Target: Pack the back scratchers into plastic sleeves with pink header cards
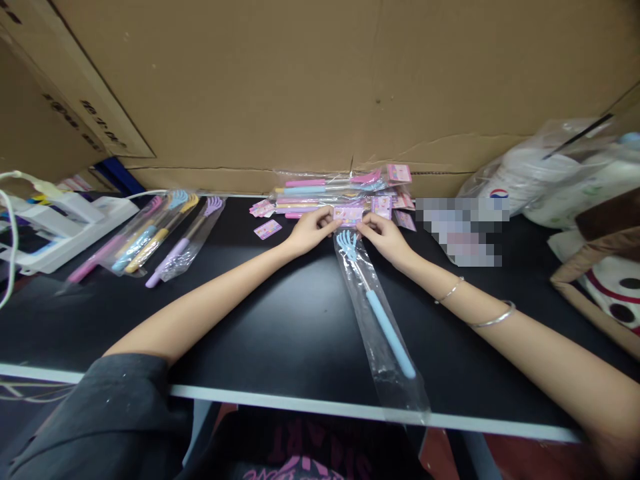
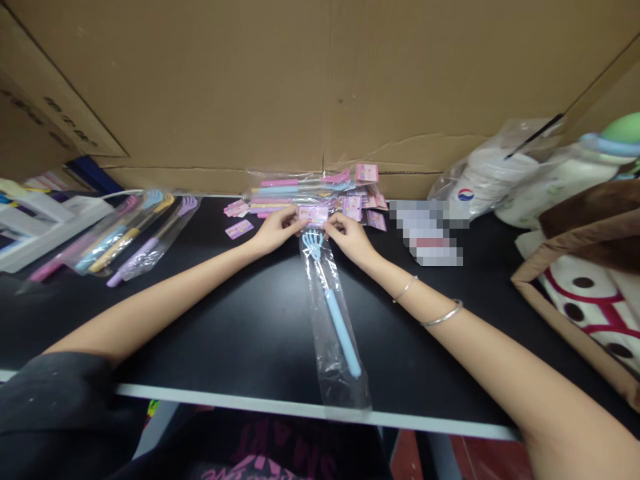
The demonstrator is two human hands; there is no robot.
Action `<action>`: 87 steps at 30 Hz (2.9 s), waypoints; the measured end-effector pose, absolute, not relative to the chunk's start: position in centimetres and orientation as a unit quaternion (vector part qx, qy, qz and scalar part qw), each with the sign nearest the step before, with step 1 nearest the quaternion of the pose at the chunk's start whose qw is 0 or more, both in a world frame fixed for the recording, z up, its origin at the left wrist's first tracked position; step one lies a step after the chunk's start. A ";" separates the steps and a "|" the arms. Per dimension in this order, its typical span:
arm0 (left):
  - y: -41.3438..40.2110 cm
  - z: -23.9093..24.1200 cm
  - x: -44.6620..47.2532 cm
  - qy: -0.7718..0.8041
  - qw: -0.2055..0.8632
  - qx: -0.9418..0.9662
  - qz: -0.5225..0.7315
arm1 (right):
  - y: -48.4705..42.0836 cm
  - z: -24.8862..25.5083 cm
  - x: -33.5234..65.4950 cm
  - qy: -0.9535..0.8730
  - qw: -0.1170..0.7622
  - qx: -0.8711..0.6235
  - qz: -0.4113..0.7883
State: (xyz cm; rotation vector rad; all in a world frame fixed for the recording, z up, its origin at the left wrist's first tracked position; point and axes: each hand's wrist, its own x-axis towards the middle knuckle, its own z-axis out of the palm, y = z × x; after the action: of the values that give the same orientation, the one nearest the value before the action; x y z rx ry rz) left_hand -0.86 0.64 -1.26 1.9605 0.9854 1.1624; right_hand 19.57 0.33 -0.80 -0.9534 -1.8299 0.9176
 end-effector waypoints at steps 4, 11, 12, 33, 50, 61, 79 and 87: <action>0.5 -1.1 -0.9 0.384 0.321 0.746 0.440 | 0.2 -0.8 19.5 -0.729 0.425 -0.382 0.377; 0.9 -1.4 -1.0 0.403 0.326 0.745 0.420 | 0.0 -0.9 19.5 -0.718 0.430 -0.396 0.377; 0.9 -1.5 -1.0 0.405 0.323 0.747 0.417 | 0.0 -1.0 19.5 -0.718 0.432 -0.396 0.376; 0.6 -1.2 -0.9 0.386 0.313 0.764 0.410 | 0.0 -0.7 19.6 -0.715 0.431 -0.399 0.379; 0.4 -0.9 -0.9 0.365 0.329 0.752 0.439 | 0.4 -1.1 19.4 -0.756 0.399 -0.394 0.337; 0.5 -1.2 -0.9 0.375 0.330 0.748 0.438 | 0.2 -0.8 19.4 -0.738 0.416 -0.382 0.370; 0.6 -1.4 -0.9 0.404 0.301 0.768 0.395 | 0.0 -0.4 19.5 -0.723 0.442 -0.380 0.371; 0.5 -1.2 -0.8 0.384 0.301 0.771 0.409 | 0.0 -0.5 19.6 -0.722 0.437 -0.376 0.383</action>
State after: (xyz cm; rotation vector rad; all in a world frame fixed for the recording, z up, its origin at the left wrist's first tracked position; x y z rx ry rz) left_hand -0.85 0.46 -1.23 2.0464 1.0182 1.0860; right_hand 19.58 0.02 -0.47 -0.9353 -1.7965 0.9516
